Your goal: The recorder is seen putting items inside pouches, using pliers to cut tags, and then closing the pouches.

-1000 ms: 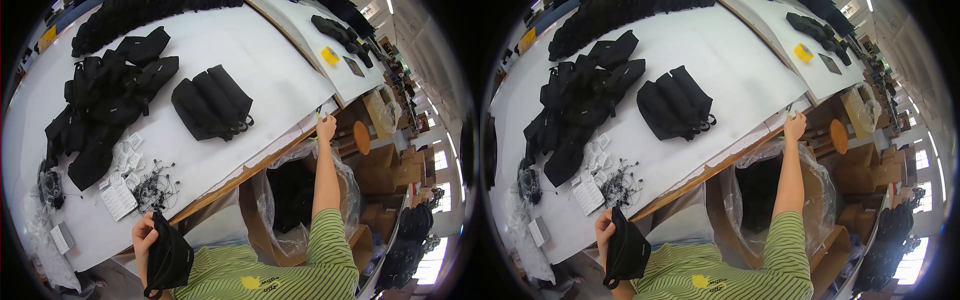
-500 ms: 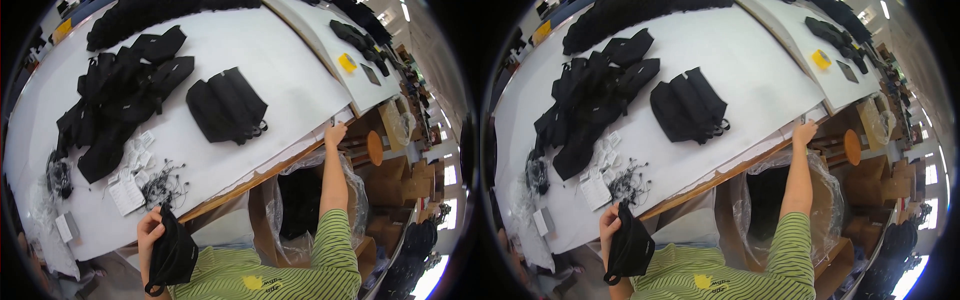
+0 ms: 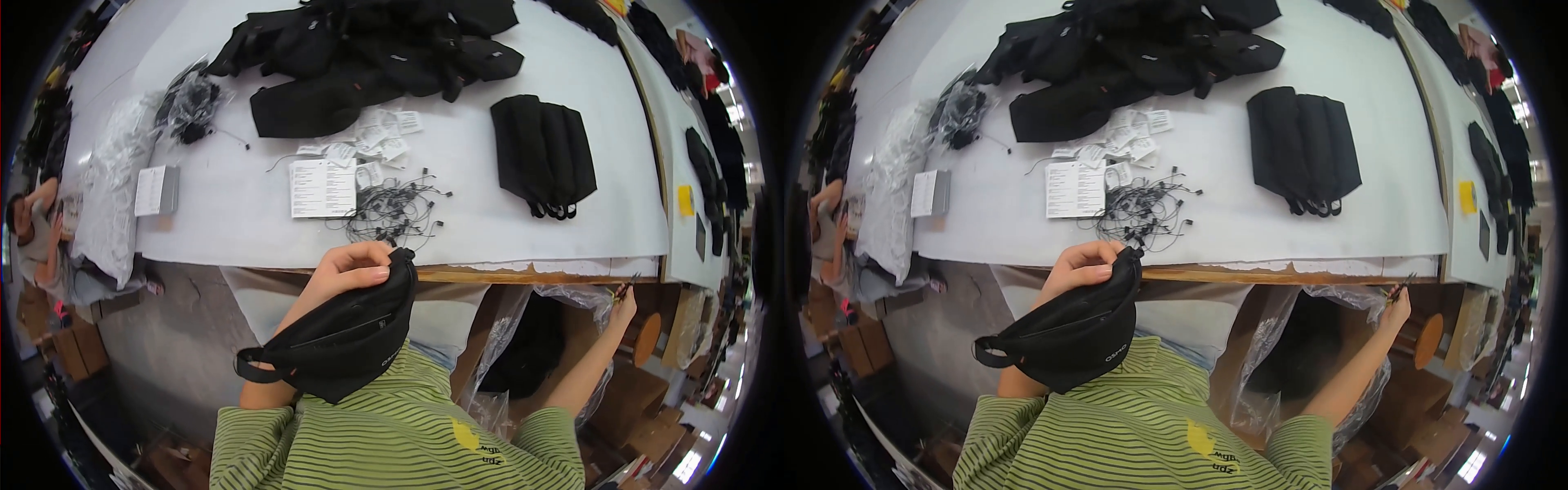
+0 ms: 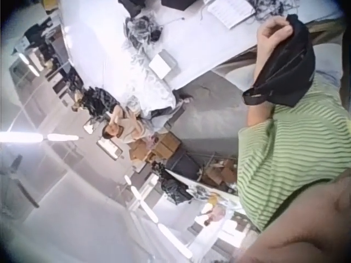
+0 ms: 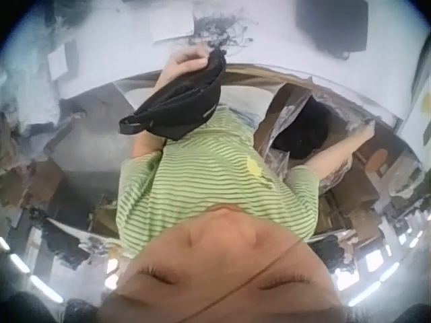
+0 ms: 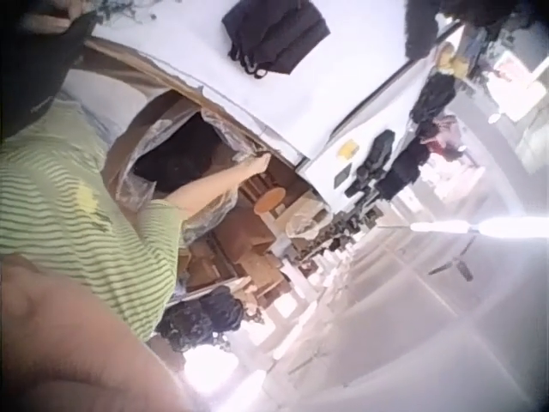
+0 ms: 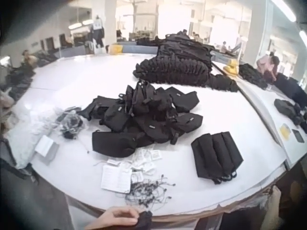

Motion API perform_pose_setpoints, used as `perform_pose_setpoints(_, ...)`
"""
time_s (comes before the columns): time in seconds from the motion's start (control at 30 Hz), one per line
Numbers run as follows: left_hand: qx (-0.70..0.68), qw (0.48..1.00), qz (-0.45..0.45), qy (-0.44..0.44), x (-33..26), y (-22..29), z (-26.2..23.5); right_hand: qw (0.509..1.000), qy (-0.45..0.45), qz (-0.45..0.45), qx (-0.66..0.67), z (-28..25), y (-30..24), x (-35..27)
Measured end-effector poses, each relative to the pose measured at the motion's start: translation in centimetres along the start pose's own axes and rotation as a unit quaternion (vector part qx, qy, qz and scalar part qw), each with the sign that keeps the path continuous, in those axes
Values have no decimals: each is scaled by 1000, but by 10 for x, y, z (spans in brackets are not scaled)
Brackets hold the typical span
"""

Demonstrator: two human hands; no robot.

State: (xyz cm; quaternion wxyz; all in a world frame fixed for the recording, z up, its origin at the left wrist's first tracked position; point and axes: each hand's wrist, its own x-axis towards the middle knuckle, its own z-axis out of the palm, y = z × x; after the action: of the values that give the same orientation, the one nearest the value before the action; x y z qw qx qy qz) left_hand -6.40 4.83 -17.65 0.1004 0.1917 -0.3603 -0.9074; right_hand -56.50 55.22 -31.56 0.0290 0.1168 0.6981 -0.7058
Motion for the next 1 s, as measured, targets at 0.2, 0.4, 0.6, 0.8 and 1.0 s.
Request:
perform_pose_setpoints(0.2,-34,998,-42,-10,-19,9,1,976,-181,-86,90,136,-65,-183)
perform_pose_setpoints(0.4,-70,995,-76,-16,-33,12,4,900,-409,-118,-94,278,-96,-339)
perform_pose_setpoints(0.6,-117,989,-72,-60,-44,0,-8,647,-650,-347,-194,320,-123,-407)
perform_pose_setpoints(0.8,-126,988,-77,-37,-54,3,-9,573,-652,-445,-220,330,-126,-419)
perform_pose_setpoints(1.0,-124,988,-83,-38,-56,5,-11,555,-657,-457,-227,331,-131,-423)
